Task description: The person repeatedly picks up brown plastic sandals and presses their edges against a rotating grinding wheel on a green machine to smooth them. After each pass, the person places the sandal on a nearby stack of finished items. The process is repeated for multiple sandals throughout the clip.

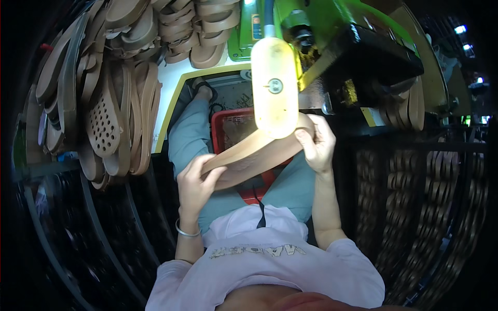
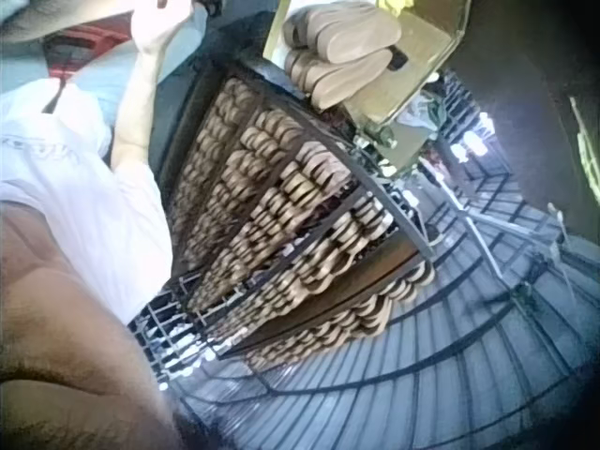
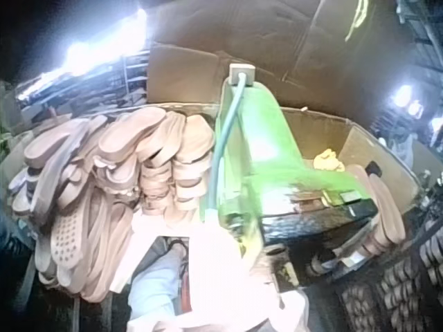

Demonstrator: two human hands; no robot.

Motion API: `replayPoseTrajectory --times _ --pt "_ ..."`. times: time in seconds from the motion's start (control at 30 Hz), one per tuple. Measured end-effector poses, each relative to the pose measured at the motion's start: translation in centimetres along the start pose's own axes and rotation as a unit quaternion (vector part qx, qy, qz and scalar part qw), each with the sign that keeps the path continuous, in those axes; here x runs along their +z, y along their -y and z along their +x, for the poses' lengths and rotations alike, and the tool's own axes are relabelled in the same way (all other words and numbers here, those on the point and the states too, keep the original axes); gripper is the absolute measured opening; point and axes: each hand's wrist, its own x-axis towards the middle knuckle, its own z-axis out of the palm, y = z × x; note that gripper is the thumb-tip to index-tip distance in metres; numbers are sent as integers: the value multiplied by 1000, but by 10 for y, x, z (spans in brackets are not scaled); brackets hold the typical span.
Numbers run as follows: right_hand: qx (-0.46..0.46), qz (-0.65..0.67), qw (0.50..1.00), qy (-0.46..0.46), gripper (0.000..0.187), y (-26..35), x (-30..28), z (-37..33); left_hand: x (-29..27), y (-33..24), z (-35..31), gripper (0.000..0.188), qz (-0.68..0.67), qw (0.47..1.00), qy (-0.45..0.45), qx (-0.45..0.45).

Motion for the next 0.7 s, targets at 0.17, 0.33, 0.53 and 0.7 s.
replayPoseTrajectory --times 0.17,0.33,0.53,0.7 --pt "-35 10 994 -104 29 0 -29 2 21 -50 57 35 111 970 -39 211" --pt "-7 53 984 -171 29 -4 -48 8 28 -61 97 32 78 961 54 259" --pt "36 93 979 -178 24 2 -39 0 21 -60 112 29 -18 940 13 340" --pt "28 68 984 -162 21 -5 -25 -11 0 -64 117 27 18 963 80 258"
